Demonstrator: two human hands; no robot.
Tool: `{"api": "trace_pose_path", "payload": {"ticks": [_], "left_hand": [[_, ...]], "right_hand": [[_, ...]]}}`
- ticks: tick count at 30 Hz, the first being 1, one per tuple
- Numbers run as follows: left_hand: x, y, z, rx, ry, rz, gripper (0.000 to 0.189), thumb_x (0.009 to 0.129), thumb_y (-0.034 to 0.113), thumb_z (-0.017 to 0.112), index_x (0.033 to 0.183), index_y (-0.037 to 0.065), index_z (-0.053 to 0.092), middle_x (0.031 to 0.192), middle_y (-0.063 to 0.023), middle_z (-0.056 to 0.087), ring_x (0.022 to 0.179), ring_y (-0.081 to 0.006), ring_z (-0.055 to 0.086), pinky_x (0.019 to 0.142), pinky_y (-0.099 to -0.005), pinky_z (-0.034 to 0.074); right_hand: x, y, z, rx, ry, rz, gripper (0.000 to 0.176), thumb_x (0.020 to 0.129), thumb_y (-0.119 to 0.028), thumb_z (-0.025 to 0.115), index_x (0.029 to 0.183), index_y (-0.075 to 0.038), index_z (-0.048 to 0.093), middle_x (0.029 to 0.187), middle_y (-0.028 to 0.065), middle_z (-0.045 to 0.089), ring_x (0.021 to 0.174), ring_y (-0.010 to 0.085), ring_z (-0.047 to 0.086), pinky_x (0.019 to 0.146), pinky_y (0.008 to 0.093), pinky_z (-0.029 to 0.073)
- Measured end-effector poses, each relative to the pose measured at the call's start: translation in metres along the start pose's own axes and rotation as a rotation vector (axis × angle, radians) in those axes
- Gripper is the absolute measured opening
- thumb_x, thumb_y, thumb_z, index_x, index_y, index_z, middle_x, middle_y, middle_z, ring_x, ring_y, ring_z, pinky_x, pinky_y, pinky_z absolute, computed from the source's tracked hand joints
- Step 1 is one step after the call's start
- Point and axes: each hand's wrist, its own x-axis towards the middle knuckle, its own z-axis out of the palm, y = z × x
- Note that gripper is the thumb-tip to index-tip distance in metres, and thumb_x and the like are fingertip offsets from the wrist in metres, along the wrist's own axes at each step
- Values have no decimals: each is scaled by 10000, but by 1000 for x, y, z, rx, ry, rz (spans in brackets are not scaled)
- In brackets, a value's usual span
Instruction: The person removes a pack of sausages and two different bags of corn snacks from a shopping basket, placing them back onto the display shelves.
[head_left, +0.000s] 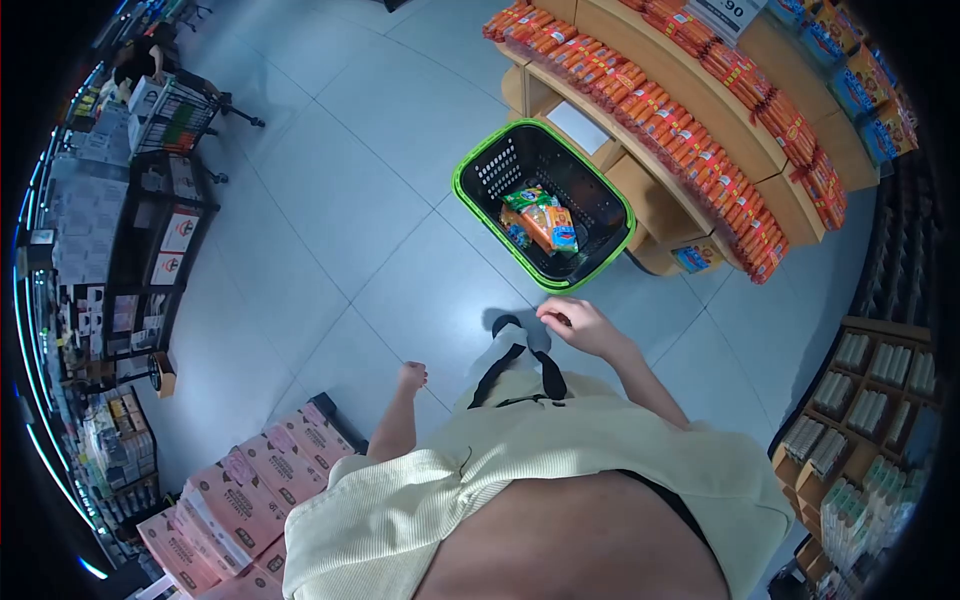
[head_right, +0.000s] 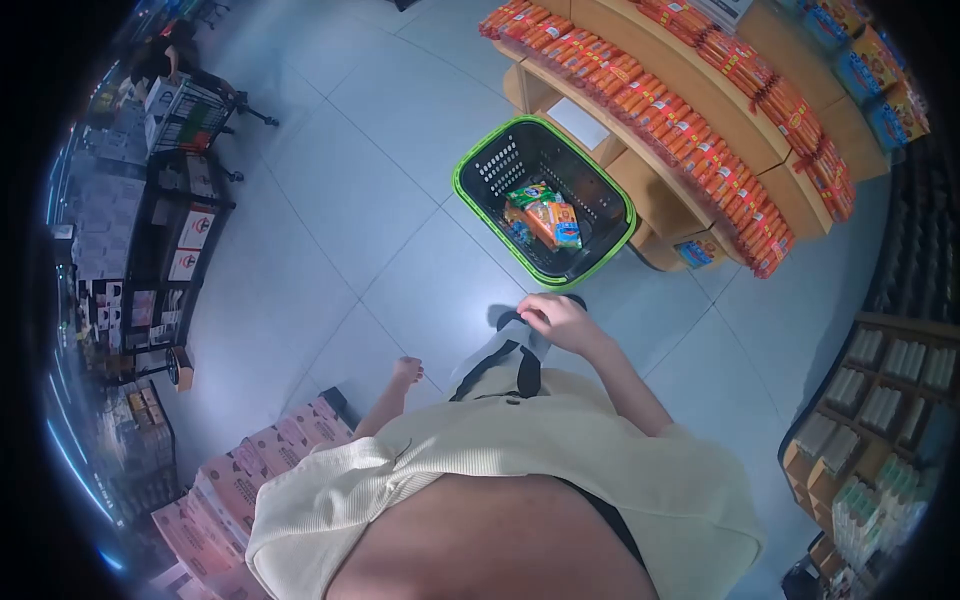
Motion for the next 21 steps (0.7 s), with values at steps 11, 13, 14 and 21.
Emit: {"api": "trace_pose_path", "payload": {"ticks": [11, 13, 14, 21], "left_hand": [[-13, 220, 22, 64, -179, 524, 295, 805, 231, 598, 955, -21, 628, 770, -126, 668, 637, -175, 643, 588, -298, 521], [-18, 251, 27, 128, -269, 580, 298, 807, 228, 599, 956, -28, 624, 770, -128, 665, 635, -175, 641, 589, -298, 521], [-20, 264, 29, 170, -360, 635, 300, 810, 225, 599, 958, -36, 621, 771, -130, 662, 632, -176, 638, 590, -299, 521], [27, 303, 2, 295, -297, 597, 271, 805, 203, 600, 947, -24, 639, 757, -128, 663, 652, -164, 646, 596, -300, 524]], "right_hand": [[45, 76, -35, -95, 105, 147, 114, 850, -91, 588, 950, -39, 607, 823, 104, 636, 702, 214, 604, 657, 324, 482], [58, 83, -48, -104, 219, 43, 109, 842, -74, 595, 943, -33, 602, 799, 94, 624, 663, 186, 587, 629, 299, 477], [63, 85, -54, -97, 234, 56, 109, 842, -74, 595, 943, -33, 602, 799, 94, 624, 663, 186, 587, 629, 299, 477], [76, 80, -72, 31, 424, 286, 123, 851, -109, 587, 940, -24, 586, 770, 125, 616, 661, 228, 589, 636, 330, 471]]}}
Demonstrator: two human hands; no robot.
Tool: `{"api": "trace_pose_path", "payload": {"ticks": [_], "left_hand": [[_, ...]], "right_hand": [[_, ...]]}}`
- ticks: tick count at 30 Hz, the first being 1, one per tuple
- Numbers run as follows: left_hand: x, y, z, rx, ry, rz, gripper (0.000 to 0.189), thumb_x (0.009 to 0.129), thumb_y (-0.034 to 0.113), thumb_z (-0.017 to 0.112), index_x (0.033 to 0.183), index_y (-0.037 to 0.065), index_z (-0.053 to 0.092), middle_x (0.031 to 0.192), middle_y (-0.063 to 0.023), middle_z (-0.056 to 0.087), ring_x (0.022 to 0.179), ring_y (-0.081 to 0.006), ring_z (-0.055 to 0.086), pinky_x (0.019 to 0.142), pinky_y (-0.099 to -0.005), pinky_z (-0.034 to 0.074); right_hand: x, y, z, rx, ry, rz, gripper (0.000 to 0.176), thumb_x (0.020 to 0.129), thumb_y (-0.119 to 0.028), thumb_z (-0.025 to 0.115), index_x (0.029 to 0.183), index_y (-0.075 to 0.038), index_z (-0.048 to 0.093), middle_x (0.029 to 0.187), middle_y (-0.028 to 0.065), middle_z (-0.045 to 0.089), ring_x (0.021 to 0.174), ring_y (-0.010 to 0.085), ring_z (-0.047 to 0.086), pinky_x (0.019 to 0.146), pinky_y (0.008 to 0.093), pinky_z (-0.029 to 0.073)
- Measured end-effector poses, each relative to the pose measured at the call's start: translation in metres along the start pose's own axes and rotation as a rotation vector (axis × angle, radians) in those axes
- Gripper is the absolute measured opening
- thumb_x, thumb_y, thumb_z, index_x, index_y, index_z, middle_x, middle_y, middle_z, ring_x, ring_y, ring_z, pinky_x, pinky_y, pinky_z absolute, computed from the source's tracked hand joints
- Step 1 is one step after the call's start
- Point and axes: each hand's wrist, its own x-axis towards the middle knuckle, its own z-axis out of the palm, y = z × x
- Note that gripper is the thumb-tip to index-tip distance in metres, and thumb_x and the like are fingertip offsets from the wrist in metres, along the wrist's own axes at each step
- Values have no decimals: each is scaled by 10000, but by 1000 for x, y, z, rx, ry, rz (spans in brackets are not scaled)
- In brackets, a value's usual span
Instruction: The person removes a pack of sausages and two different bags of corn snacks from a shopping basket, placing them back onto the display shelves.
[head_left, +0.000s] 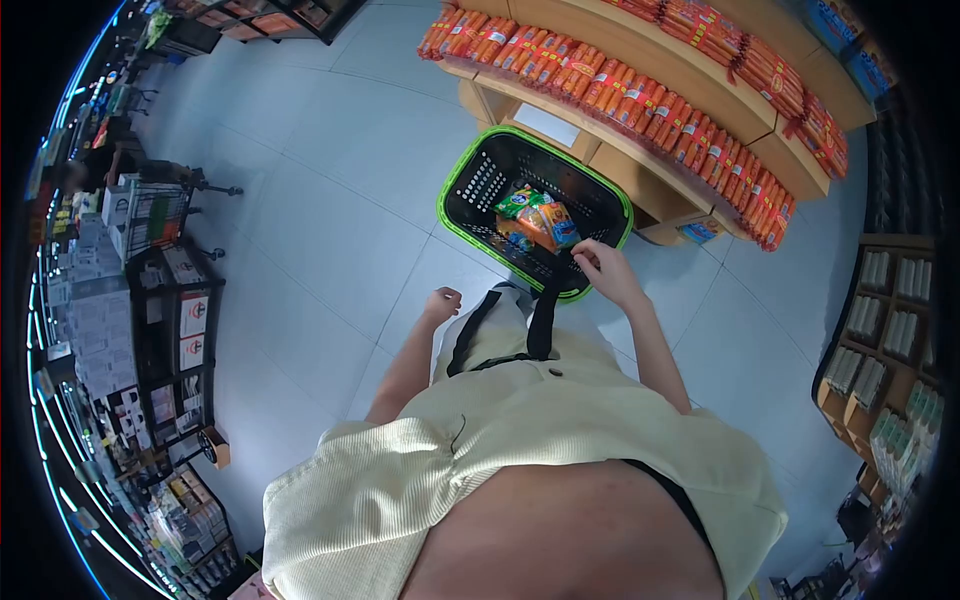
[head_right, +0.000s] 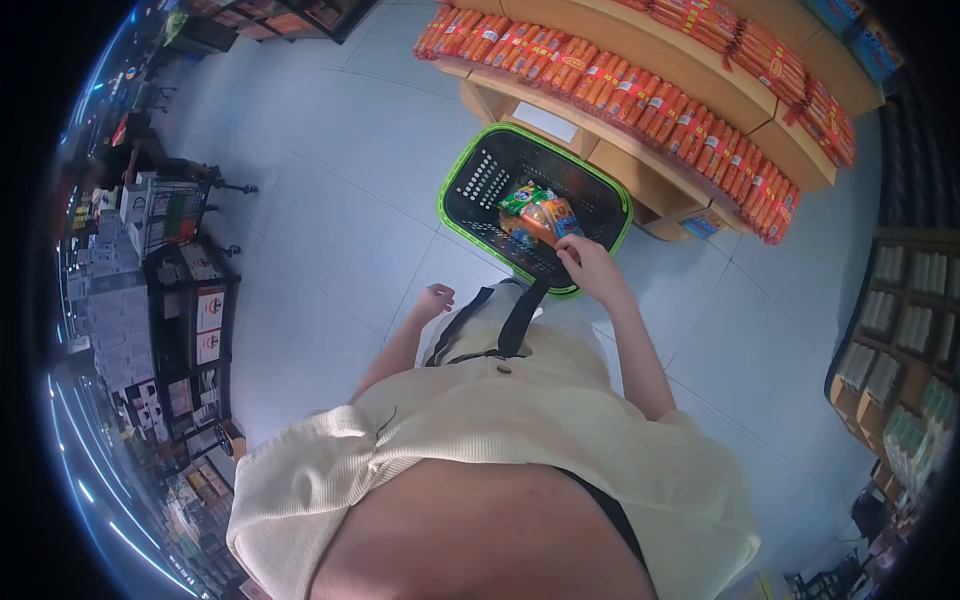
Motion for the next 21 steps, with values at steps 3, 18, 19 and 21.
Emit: {"api": "trace_pose_path", "payload": {"ticks": [3, 18, 19, 21], "left_hand": [[16, -20, -20, 82, -21, -80, 261, 793, 218, 601, 927, 2, 660, 788, -137, 679, 680, -170, 661, 645, -310, 530], [152, 22, -120, 429, -176, 132, 202, 803, 201, 555, 860, 32, 651, 663, -95, 666, 549, -169, 642, 573, -304, 521], [158, 24, -117, 445, -191, 140, 202, 803, 201, 555, 860, 32, 651, 663, -95, 666, 549, -169, 642, 573, -304, 521], [173, 36, -106, 429, -276, 86, 197, 803, 200, 555, 833, 31, 653, 659, -99, 663, 551, -172, 643, 572, -308, 522]], "right_hand": [[-4, -2, 14, -7, 52, 69, 127, 861, -108, 576, 951, -19, 582, 766, 111, 619, 666, 210, 590, 640, 323, 472], [-1, -43, 154, 252, 203, 369, 161, 871, -132, 561, 965, -4, 586, 800, 106, 640, 727, 203, 612, 689, 315, 486], [-7, -41, 159, 258, 222, 381, 161, 871, -132, 561, 965, -4, 586, 800, 106, 640, 727, 203, 612, 689, 315, 486], [-20, -35, 166, 139, 342, 410, 164, 874, -141, 560, 965, -9, 593, 799, 109, 639, 714, 210, 610, 689, 318, 487]]}}
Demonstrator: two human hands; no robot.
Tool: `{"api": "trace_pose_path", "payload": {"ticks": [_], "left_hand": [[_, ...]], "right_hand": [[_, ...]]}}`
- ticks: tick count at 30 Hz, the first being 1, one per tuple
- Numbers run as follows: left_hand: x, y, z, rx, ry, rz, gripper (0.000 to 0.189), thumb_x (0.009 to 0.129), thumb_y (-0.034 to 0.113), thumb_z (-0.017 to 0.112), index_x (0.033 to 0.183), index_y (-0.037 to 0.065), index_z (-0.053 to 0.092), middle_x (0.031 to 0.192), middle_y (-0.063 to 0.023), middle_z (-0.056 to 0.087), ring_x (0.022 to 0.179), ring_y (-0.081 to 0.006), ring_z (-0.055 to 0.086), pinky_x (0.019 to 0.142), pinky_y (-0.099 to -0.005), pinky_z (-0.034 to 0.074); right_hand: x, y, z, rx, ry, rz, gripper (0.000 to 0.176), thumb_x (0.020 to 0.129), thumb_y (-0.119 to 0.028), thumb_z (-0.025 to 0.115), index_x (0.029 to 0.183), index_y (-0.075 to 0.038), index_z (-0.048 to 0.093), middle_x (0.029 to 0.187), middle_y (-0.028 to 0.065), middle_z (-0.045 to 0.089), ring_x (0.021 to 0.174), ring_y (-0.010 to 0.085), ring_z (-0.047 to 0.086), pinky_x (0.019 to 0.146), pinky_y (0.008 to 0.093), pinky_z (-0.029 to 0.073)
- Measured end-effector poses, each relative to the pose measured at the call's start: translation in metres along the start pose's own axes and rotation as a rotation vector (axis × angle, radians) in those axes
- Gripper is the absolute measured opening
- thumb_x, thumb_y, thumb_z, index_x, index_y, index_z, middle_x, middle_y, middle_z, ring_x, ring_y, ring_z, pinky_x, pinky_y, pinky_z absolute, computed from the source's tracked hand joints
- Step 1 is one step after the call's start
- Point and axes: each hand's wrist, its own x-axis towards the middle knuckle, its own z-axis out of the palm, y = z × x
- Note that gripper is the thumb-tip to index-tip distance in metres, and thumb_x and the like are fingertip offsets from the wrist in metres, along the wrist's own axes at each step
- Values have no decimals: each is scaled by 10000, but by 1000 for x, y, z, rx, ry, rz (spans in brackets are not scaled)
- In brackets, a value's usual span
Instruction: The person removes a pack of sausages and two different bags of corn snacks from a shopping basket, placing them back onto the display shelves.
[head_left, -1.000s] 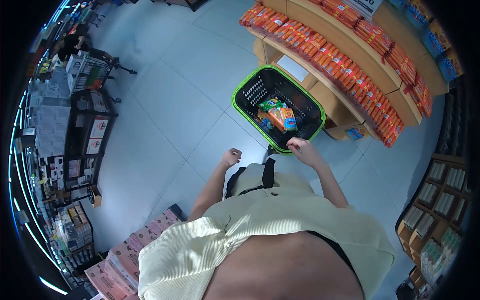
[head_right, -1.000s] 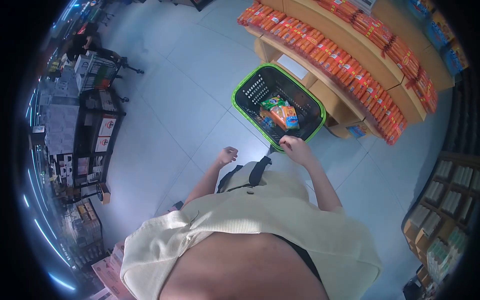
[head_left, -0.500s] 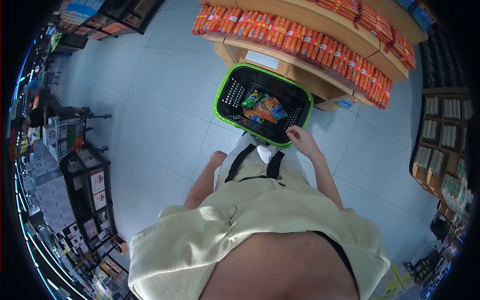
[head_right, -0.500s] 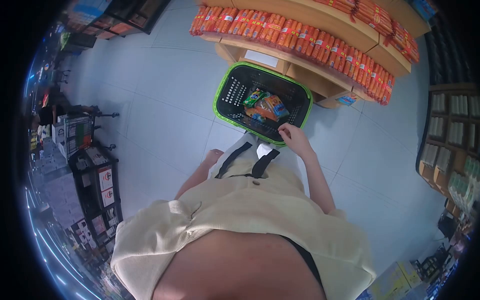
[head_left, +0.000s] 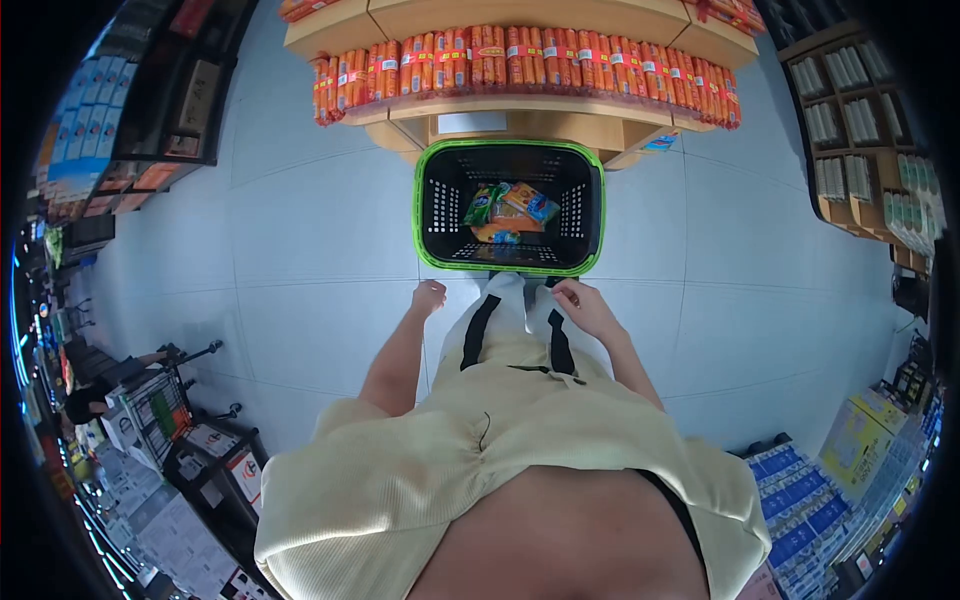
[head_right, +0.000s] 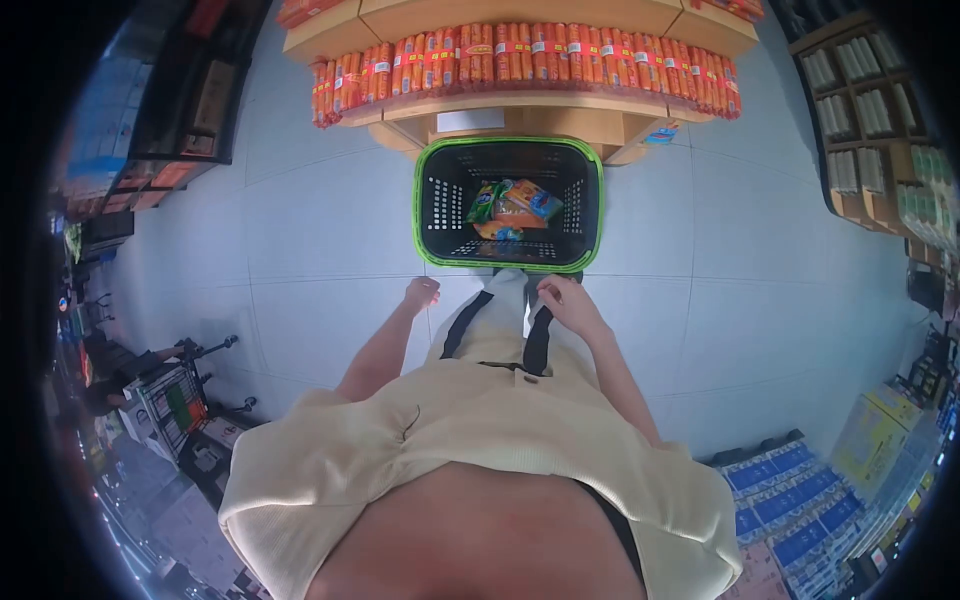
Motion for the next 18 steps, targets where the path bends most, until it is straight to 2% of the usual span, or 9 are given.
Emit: {"api": "trace_pose_path", "payload": {"ticks": [4, 6, 7, 9, 13, 18], "left_hand": [[11, 26, 28, 88, -64, 113, 199, 809, 207, 560, 794, 35, 656, 672, -99, 666, 560, -176, 645, 572, -305, 522], [9, 45, 46, 117, -97, 173, 207, 814, 220, 569, 793, 33, 654, 679, -98, 665, 563, -179, 645, 567, -302, 520], [11, 52, 56, 127, -99, 173, 207, 814, 220, 569, 793, 33, 654, 679, -98, 665, 563, -179, 645, 567, -302, 520], [13, 61, 75, 139, -152, 245, 219, 826, 232, 571, 837, 28, 648, 700, -94, 665, 571, -179, 642, 569, -301, 518], [2, 84, 100, 169, -195, 264, 231, 837, 242, 561, 871, 32, 651, 728, -86, 659, 574, -183, 636, 591, -318, 517], [-12, 84, 110, 201, -133, 234, 234, 826, 252, 565, 875, 42, 657, 732, -98, 668, 599, -198, 652, 626, -328, 524]], "right_hand": [[-15, 19, -9, 88, 87, 97, 166, 878, -148, 554, 960, -12, 601, 800, 114, 639, 707, 218, 610, 685, 325, 488], [-18, 27, -14, 81, 115, 127, 154, 885, -145, 570, 966, -21, 612, 767, 93, 629, 654, 158, 579, 649, 291, 486], [-19, 30, -16, 89, 120, 130, 154, 885, -145, 570, 966, -21, 612, 767, 93, 629, 654, 158, 579, 649, 291, 486], [-20, 38, -19, 61, 78, 165, 168, 881, -156, 545, 950, -16, 606, 800, 116, 648, 725, 231, 622, 676, 341, 485], [-19, 46, -29, 43, 44, 114, 169, 880, -155, 546, 955, -17, 608, 804, 117, 654, 735, 234, 631, 683, 341, 490], [-22, 43, -57, 85, 26, 95, 168, 881, -147, 538, 954, -11, 603, 799, 124, 651, 732, 227, 636, 687, 340, 496]]}}
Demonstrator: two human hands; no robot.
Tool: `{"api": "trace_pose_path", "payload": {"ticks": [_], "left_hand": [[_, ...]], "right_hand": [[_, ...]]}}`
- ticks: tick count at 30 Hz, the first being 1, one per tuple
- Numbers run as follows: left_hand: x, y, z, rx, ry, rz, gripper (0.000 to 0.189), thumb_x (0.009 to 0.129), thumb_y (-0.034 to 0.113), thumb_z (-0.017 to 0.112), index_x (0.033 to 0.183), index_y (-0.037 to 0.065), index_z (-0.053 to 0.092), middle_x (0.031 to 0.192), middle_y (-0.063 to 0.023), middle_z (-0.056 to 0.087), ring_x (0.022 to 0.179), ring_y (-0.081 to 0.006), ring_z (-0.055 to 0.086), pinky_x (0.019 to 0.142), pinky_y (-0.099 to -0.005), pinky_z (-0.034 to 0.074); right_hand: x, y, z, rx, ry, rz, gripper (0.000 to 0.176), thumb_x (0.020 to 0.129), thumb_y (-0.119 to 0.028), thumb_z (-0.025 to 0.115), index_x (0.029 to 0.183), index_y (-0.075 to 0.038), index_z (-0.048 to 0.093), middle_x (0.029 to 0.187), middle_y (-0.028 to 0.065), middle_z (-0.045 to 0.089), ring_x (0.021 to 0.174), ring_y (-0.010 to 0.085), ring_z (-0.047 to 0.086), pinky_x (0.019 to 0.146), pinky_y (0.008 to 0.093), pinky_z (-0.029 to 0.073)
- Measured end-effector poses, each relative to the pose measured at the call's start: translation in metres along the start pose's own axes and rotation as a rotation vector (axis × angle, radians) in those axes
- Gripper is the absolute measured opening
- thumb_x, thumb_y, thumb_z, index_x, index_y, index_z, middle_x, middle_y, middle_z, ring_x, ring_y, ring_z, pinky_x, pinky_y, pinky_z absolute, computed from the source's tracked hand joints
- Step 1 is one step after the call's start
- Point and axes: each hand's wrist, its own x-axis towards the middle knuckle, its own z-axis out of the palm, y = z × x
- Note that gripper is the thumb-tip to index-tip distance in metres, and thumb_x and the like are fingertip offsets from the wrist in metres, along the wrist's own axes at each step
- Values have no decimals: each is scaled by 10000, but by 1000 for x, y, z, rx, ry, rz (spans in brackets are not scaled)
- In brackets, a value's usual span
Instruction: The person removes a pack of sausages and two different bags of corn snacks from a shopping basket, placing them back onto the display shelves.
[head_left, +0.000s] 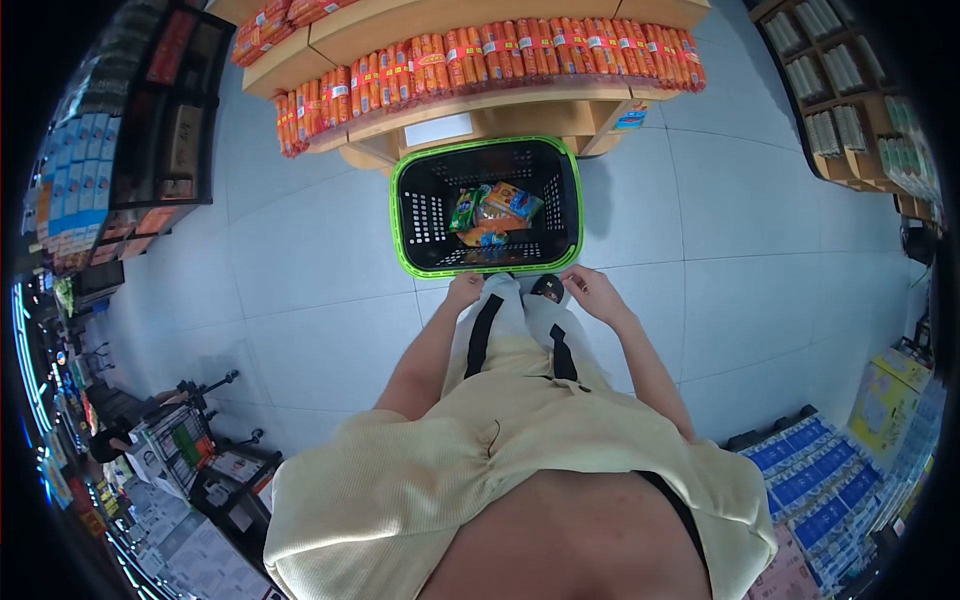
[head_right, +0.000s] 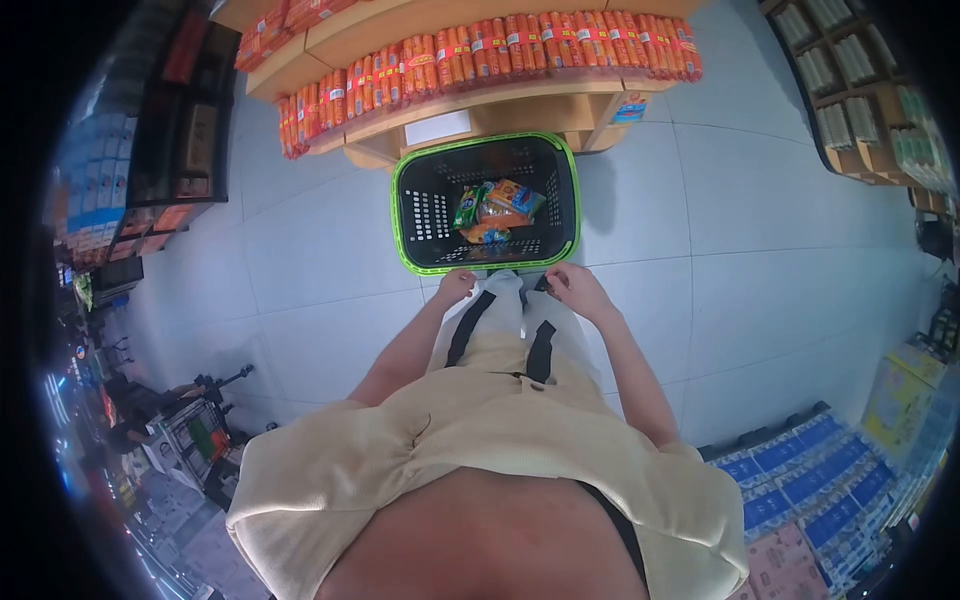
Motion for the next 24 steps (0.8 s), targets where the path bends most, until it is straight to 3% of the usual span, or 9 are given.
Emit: {"api": "trace_pose_path", "payload": {"ticks": [2, 4, 10, 12, 16, 18, 20, 22, 24], "left_hand": [[2, -9, 2, 39, 45, 12, 235, 825, 253, 563, 875, 45, 659, 735, -105, 672, 610, -204, 658, 636, -329, 526], [10, -23, 6, 67, 47, -58, 257, 825, 259, 597, 916, 26, 660, 753, -96, 658, 605, -170, 664, 502, -289, 511], [18, -19, 12, 44, -55, -94, 255, 798, 260, 610, 885, 29, 673, 723, -85, 650, 600, -188, 662, 490, -297, 505], [20, -9, 15, 136, -23, -31, 257, 774, 276, 551, 834, 80, 706, 854, -145, 684, 823, -280, 665, 761, -364, 516], [32, 13, 4, 304, -9, 87, 261, 769, 291, 559, 862, 96, 706, 886, -159, 676, 876, -305, 649, 799, -379, 506], [41, 17, -4, 289, -60, 150, 270, 796, 278, 619, 858, 21, 673, 773, -110, 681, 599, -182, 664, 622, -318, 531], [53, 17, -11, 275, -64, 119, 255, 803, 264, 605, 869, 28, 675, 757, -102, 680, 612, -188, 671, 624, -321, 532], [52, 25, -22, 142, -44, 168, 252, 767, 267, 571, 840, 58, 692, 841, -160, 672, 811, -305, 651, 739, -388, 509], [60, 20, -27, 161, 1, 180, 242, 771, 252, 571, 810, 42, 685, 776, -160, 667, 750, -288, 658, 707, -384, 511]], "right_hand": [[1, 4, -9, -16, 36, -47, 167, 883, -146, 538, 955, -9, 602, 793, 124, 649, 730, 216, 636, 682, 335, 494], [-1, 3, -19, -40, 73, -85, 166, 884, -144, 539, 956, -8, 602, 786, 124, 648, 729, 206, 635, 678, 330, 493], [-10, 4, -37, 51, 164, -57, 186, 888, -170, 554, 971, -11, 606, 778, 106, 634, 702, 169, 597, 681, 303, 486], [-11, 7, -35, 87, 176, -33, 195, 891, -182, 555, 972, -13, 607, 781, 92, 629, 697, 158, 582, 686, 297, 483], [-14, -3, -26, 100, 217, -7, 197, 890, -186, 557, 970, -13, 608, 786, 87, 633, 703, 159, 589, 691, 304, 489], [-12, -4, -20, 122, 223, 24, 201, 891, -188, 554, 972, -12, 606, 788, 88, 636, 711, 164, 597, 695, 308, 493], [-8, -1, -6, 145, 217, 30, 196, 889, -179, 551, 976, -13, 607, 784, 92, 641, 718, 164, 611, 687, 311, 497], [-4, 2, 4, 125, 198, 63, 198, 881, -176, 558, 978, -12, 610, 785, 97, 649, 725, 166, 624, 684, 315, 502], [1, -11, 10, 160, 138, 103, 202, 874, -177, 564, 976, -9, 612, 787, 108, 652, 722, 182, 630, 683, 327, 505]]}}
